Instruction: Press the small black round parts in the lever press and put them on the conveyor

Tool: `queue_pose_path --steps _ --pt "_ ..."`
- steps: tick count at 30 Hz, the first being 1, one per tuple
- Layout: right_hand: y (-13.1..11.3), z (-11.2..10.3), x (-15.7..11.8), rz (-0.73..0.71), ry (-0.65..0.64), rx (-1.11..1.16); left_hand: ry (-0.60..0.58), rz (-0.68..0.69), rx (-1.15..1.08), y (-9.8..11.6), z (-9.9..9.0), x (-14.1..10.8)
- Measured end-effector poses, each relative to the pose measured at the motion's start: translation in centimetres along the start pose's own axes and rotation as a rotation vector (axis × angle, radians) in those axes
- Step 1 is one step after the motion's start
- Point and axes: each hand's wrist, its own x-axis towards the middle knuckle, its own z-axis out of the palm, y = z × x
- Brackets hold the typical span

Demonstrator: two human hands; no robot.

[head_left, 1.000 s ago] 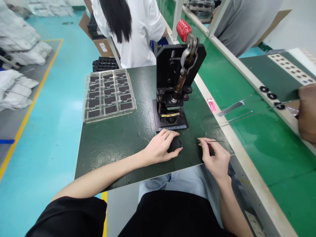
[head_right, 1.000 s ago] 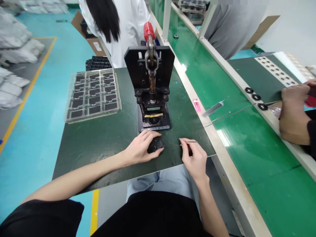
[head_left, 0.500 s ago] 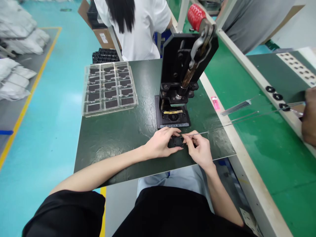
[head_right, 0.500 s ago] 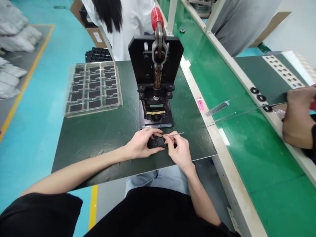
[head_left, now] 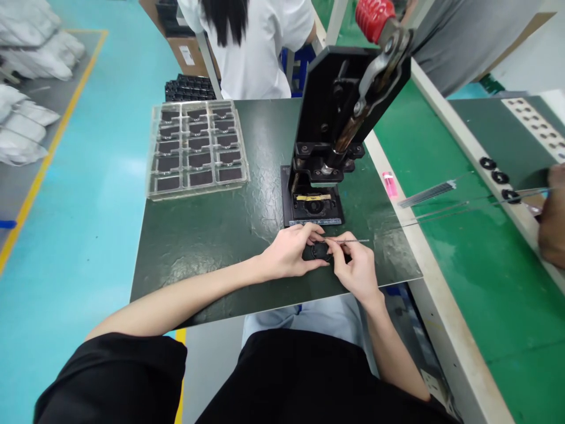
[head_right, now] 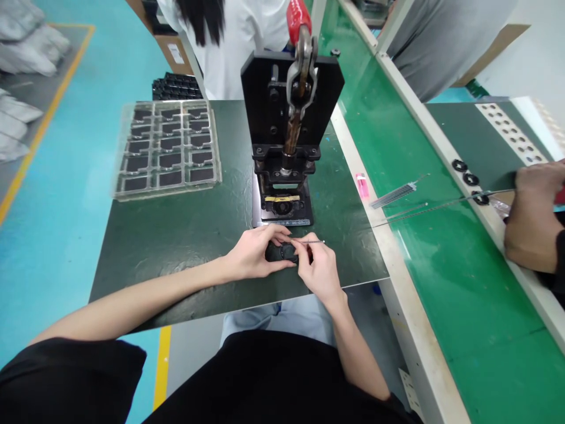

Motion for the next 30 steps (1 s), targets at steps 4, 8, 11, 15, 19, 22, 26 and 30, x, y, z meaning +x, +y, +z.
queue_pose_path --steps 4,8,11,15,19,22,26,30 --pt "-0.5 0.2 0.2 -0.1 0.002 -0.113 0.001 0.01 -0.011 0.1 0.0 -0.1" --pt "-0.2 0.6 0.3 -0.172 0.012 -0.186 -0.01 0.0 0.0 0.1 0.0 -0.1" --pt "-0.1 0.9 0.4 -0.175 0.023 -0.192 -0.011 0.004 0.004 0.1 0.0 0.0" --pt "-0.8 0.6 0.5 -0.082 0.077 -0.03 -0.025 -0.034 -0.011 0.1 0.0 0.0" --pt "-1.9 -1.1 0.4 0.022 0.514 0.07 -0.029 -0.051 -0.039 0.1 0.1 0.1" --pt "-2.0 -2.5 0.2 -0.179 0.438 -0.169 -0.024 -0.047 -0.043 -0.1 0.2 0.1" --pt "-1.4 -2.6 0.0 -0.251 0.245 -0.248 -0.01 -0.044 -0.079 -0.1 0.2 0.1" --pt "-1.1 -1.4 -0.1 -0.222 0.253 -0.165 -0.017 -0.039 -0.072 0.0 0.0 0.1"
